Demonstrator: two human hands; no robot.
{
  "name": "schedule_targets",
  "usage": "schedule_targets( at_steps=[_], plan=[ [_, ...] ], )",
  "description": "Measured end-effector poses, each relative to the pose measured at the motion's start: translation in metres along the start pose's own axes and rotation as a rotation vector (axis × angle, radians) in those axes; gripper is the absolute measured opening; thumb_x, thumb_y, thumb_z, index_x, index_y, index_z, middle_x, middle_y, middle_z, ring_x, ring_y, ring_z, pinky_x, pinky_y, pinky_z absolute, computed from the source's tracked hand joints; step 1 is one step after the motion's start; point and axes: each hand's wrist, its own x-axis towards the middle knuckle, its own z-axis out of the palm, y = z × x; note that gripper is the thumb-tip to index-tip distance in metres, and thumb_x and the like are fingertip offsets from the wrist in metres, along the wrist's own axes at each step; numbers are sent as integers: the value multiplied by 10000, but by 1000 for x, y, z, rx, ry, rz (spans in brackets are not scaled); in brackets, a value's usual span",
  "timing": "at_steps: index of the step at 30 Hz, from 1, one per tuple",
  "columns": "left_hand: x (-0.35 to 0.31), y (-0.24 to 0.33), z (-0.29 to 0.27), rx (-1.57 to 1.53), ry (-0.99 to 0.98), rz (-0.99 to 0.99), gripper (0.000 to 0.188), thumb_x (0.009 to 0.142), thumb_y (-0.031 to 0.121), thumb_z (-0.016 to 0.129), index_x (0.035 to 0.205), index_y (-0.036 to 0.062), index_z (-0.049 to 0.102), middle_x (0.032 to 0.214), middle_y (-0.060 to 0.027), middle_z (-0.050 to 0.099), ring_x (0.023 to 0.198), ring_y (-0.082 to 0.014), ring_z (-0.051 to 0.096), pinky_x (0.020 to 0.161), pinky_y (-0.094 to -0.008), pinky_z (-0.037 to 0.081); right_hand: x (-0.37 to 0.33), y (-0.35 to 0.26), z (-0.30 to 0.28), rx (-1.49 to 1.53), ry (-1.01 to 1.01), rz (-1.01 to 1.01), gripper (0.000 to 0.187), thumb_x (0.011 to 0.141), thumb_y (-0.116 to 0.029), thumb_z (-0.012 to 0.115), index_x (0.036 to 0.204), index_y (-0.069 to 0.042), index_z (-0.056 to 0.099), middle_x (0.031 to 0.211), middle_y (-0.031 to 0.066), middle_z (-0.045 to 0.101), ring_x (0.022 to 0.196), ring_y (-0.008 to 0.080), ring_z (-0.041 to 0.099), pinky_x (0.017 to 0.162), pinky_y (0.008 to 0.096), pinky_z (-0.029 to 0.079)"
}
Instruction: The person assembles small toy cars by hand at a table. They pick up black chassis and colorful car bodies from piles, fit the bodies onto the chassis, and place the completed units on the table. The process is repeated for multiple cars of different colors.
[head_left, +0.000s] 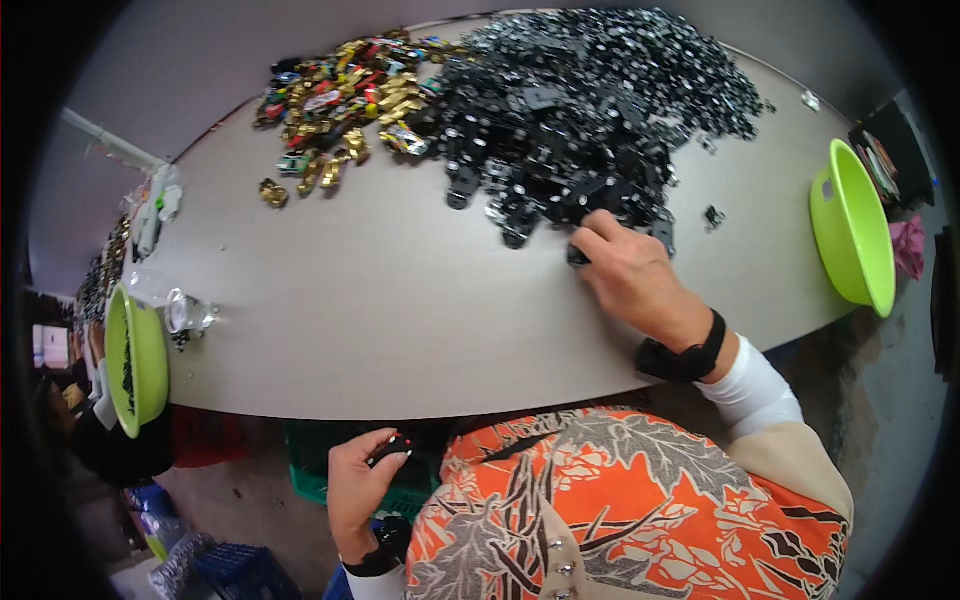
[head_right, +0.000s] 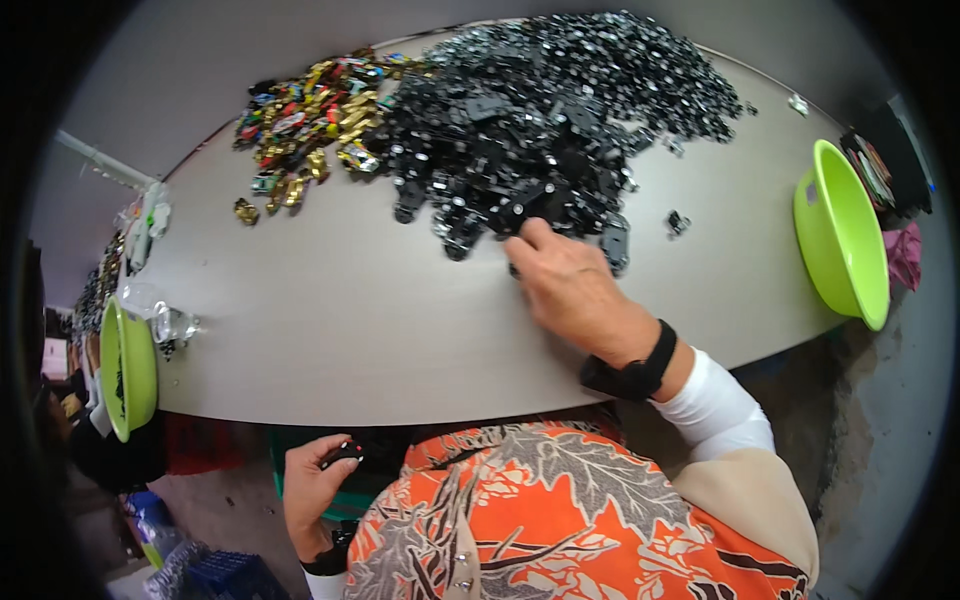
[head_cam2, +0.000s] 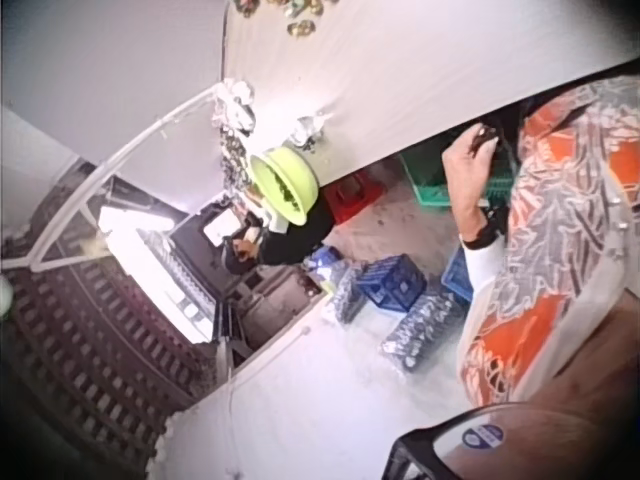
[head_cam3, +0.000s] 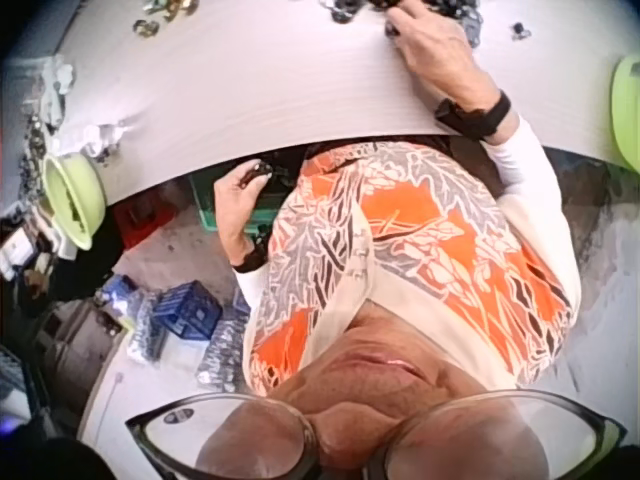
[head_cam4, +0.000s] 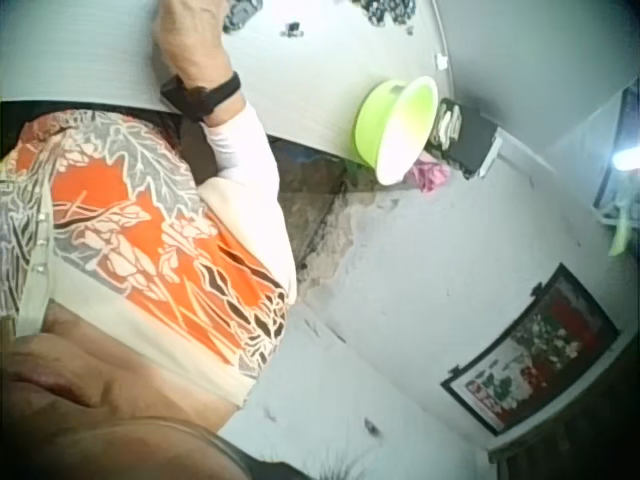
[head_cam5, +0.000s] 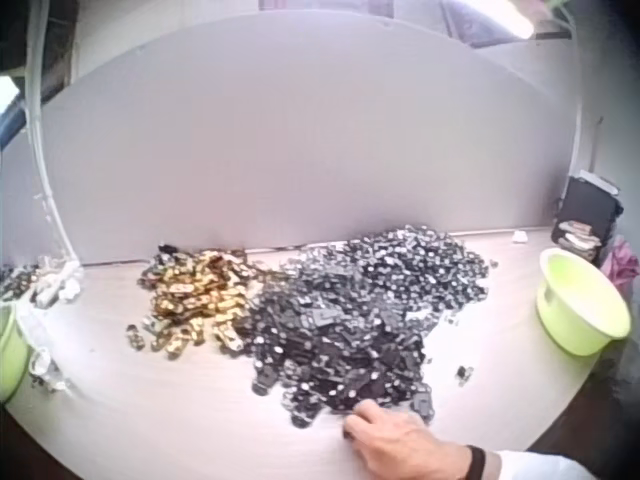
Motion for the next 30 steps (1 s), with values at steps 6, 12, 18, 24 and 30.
schedule_targets(
  at_steps=[6, 12, 18, 24, 30],
  plan=[
    [12, 37, -25, 245, 117, 119, 316, 690, 93, 707, 977, -23, 643, 750, -165, 664, 657, -234, 660, 615, -295, 497, 13, 1, 11, 43, -163, -109, 152, 728, 26, 514, 866, -31, 482, 833, 142, 481, 648, 350, 557, 537, 429, 460],
    [173, 66, -66, 515, 543, 606, 346, 758, 165, 667, 1054, -6, 615, 1056, -170, 625, 982, -293, 593, 873, -349, 448, 19, -21, 14, 173, -216, -198, 211, 702, -27, 575, 891, -48, 483, 869, 136, 485, 678, 347, 557, 559, 425, 462],
    [354, 38, -117, 351, 625, 28, 820, 724, 570, 624, 1377, 147, 365, 1409, -213, 307, 1292, -415, 287, 1039, -523, 240, 25, -10, 22, 334, -216, -144, 243, 677, -75, 647, 898, -46, 554, 905, 119, 522, 736, 330, 582, 595, 405, 472],
    [352, 105, -28, 547, 436, 385, 773, 713, 419, 669, 1386, 214, 350, 1392, -210, 319, 1283, -401, 287, 1031, -556, 195, 21, -6, 17, 350, -192, -111, 250, 682, -74, 655, 905, -50, 545, 906, 109, 522, 716, 325, 583, 585, 398, 472],
    [293, 102, 23, 533, 224, 637, 678, 705, 288, 674, 1319, 127, 435, 1345, -267, 334, 1266, -410, 302, 1008, -535, 238, 19, -3, 15, 385, -171, -79, 275, 673, -81, 679, 914, -48, 549, 922, 103, 534, 707, 315, 588, 590, 383, 480]
  ],
)
